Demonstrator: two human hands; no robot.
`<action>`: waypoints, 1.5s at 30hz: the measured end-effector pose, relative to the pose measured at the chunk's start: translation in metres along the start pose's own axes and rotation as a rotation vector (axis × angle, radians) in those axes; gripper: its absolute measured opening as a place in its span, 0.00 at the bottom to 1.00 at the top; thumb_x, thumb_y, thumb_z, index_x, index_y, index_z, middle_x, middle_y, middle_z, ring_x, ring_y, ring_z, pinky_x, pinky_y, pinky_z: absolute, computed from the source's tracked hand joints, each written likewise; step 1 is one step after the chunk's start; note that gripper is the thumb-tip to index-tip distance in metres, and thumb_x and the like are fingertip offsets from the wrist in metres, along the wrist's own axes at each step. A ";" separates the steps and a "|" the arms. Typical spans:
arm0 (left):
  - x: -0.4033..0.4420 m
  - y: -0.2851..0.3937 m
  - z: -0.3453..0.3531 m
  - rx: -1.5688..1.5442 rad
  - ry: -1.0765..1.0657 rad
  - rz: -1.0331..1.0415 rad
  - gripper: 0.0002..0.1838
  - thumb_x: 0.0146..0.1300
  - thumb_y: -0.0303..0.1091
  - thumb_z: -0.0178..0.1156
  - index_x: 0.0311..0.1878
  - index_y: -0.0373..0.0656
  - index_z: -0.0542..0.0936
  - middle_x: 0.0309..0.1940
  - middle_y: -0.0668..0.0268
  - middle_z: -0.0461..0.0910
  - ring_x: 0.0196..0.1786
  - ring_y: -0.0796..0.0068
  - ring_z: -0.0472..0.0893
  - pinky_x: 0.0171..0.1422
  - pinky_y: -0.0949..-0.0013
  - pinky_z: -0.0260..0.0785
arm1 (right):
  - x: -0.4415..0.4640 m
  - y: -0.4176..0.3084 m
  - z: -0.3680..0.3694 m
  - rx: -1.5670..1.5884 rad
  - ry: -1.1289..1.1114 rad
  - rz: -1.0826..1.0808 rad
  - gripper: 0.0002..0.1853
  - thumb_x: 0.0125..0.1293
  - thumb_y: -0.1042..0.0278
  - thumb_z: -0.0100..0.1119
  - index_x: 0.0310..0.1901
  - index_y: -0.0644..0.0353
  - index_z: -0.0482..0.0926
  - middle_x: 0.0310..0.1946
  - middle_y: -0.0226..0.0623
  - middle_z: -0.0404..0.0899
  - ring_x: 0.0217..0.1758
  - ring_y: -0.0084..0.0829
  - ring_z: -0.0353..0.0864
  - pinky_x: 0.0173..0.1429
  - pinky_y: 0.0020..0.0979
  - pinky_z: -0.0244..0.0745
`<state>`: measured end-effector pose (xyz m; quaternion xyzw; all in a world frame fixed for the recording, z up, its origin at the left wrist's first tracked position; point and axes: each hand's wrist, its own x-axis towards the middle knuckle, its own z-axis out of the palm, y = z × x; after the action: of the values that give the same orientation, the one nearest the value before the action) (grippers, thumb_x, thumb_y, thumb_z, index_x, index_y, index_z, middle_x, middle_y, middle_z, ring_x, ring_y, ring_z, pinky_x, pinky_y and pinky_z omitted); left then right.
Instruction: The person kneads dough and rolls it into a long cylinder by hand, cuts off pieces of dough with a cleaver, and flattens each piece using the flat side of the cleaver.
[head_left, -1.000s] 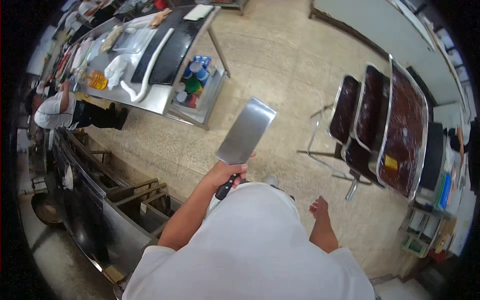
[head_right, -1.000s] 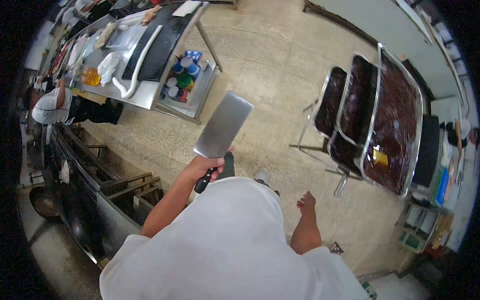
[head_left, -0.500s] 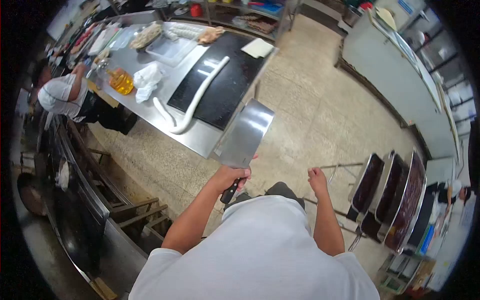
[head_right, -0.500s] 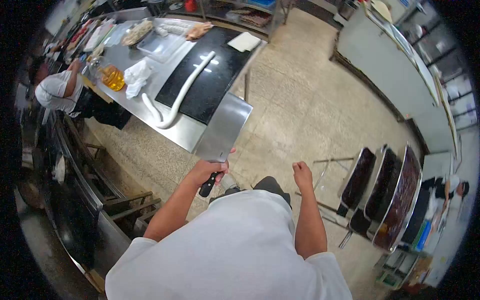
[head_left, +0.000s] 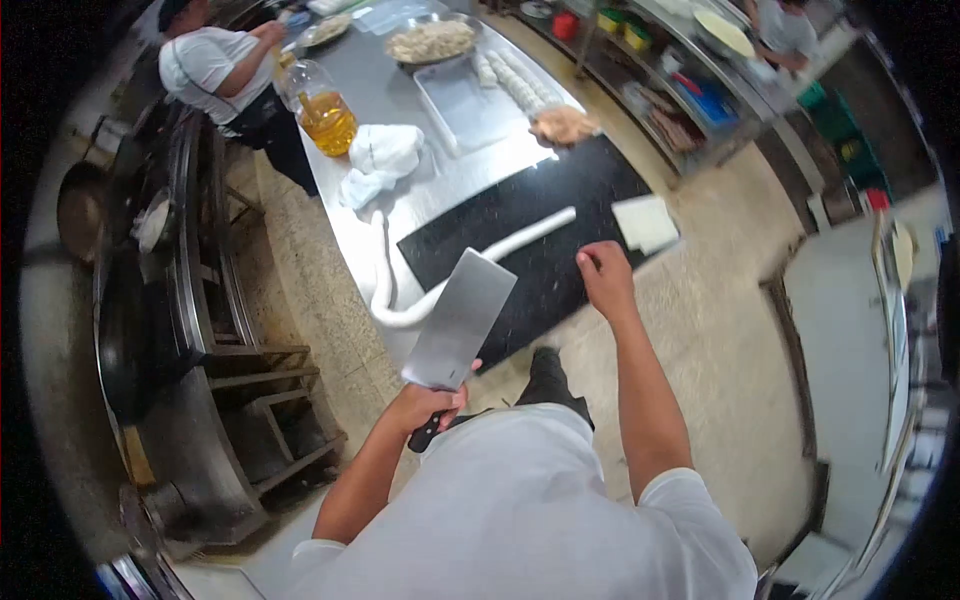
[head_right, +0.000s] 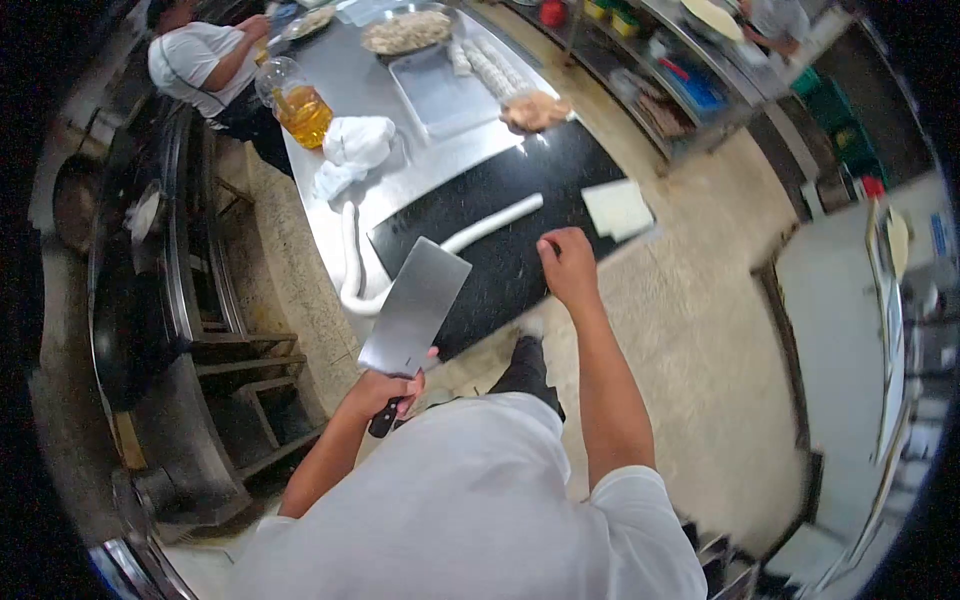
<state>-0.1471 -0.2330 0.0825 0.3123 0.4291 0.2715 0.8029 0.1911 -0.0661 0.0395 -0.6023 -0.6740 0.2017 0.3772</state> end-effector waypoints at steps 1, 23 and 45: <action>0.010 0.004 0.008 -0.018 0.060 0.049 0.40 0.57 0.25 0.61 0.75 0.36 0.64 0.27 0.64 0.75 0.19 0.77 0.71 0.21 0.71 0.65 | 0.036 0.005 0.008 -0.024 -0.030 -0.060 0.10 0.66 0.65 0.64 0.42 0.63 0.84 0.42 0.49 0.81 0.49 0.49 0.81 0.55 0.44 0.76; 0.079 0.059 0.112 -0.435 0.418 0.168 0.39 0.62 0.25 0.62 0.77 0.34 0.63 0.28 0.61 0.80 0.20 0.77 0.72 0.23 0.72 0.66 | 0.321 0.048 0.050 0.153 -0.392 0.099 0.17 0.62 0.62 0.63 0.48 0.65 0.84 0.37 0.44 0.87 0.40 0.35 0.87 0.44 0.38 0.80; -0.192 -0.102 0.035 -0.075 0.445 0.012 0.07 0.64 0.33 0.64 0.34 0.38 0.80 0.24 0.67 0.78 0.21 0.77 0.77 0.25 0.69 0.70 | -0.069 -0.264 0.145 0.016 -0.681 -0.793 0.16 0.71 0.51 0.58 0.38 0.57 0.83 0.27 0.42 0.83 0.28 0.46 0.83 0.36 0.45 0.77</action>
<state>-0.1932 -0.4444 0.1229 0.2170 0.5833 0.3542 0.6980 -0.0928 -0.1569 0.1206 -0.1984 -0.9331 0.2329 0.1887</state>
